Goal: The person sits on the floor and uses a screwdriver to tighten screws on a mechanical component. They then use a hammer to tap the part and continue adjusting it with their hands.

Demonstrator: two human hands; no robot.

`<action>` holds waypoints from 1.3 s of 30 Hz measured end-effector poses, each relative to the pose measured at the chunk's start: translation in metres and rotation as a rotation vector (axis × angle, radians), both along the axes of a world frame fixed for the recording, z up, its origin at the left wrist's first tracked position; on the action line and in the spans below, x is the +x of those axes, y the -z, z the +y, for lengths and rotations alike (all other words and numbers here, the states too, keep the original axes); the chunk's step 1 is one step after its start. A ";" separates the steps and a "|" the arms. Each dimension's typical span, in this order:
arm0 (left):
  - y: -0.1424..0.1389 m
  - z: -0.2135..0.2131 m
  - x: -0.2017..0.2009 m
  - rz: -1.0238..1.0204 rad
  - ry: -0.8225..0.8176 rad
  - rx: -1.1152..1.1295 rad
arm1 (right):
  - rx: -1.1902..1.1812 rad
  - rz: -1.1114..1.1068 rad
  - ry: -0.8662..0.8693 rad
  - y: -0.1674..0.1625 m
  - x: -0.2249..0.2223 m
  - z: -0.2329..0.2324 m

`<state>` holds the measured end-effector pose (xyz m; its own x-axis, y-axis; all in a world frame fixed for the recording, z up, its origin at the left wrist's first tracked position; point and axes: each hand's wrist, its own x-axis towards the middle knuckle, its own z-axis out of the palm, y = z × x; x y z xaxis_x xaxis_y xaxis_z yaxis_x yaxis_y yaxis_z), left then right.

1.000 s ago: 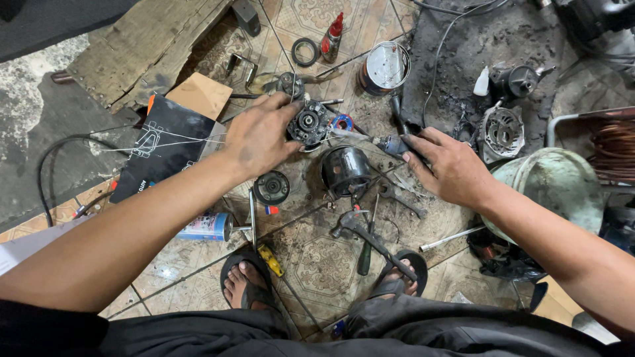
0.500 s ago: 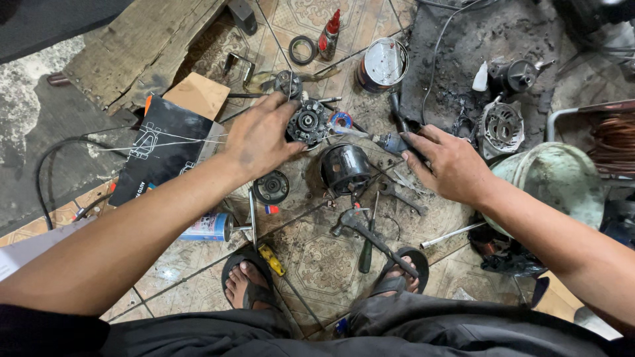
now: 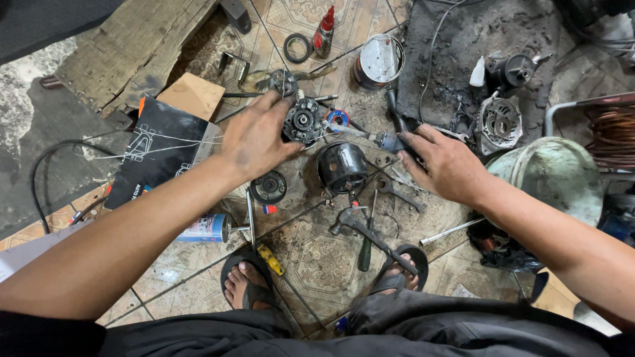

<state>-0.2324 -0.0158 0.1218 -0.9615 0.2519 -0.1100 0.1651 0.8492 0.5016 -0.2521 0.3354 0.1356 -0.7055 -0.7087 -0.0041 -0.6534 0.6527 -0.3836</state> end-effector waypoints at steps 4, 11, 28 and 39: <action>-0.004 0.001 -0.004 0.007 0.036 -0.029 | 0.001 -0.017 -0.001 -0.001 -0.001 0.001; -0.009 0.003 -0.010 -0.066 0.055 -0.097 | 0.040 -0.061 0.017 0.000 0.000 -0.002; -0.008 0.003 -0.012 -0.066 0.058 -0.104 | 0.009 -0.015 0.003 -0.001 0.003 -0.003; -0.010 0.002 -0.011 -0.046 0.053 -0.070 | 0.121 0.086 0.081 -0.013 0.001 0.004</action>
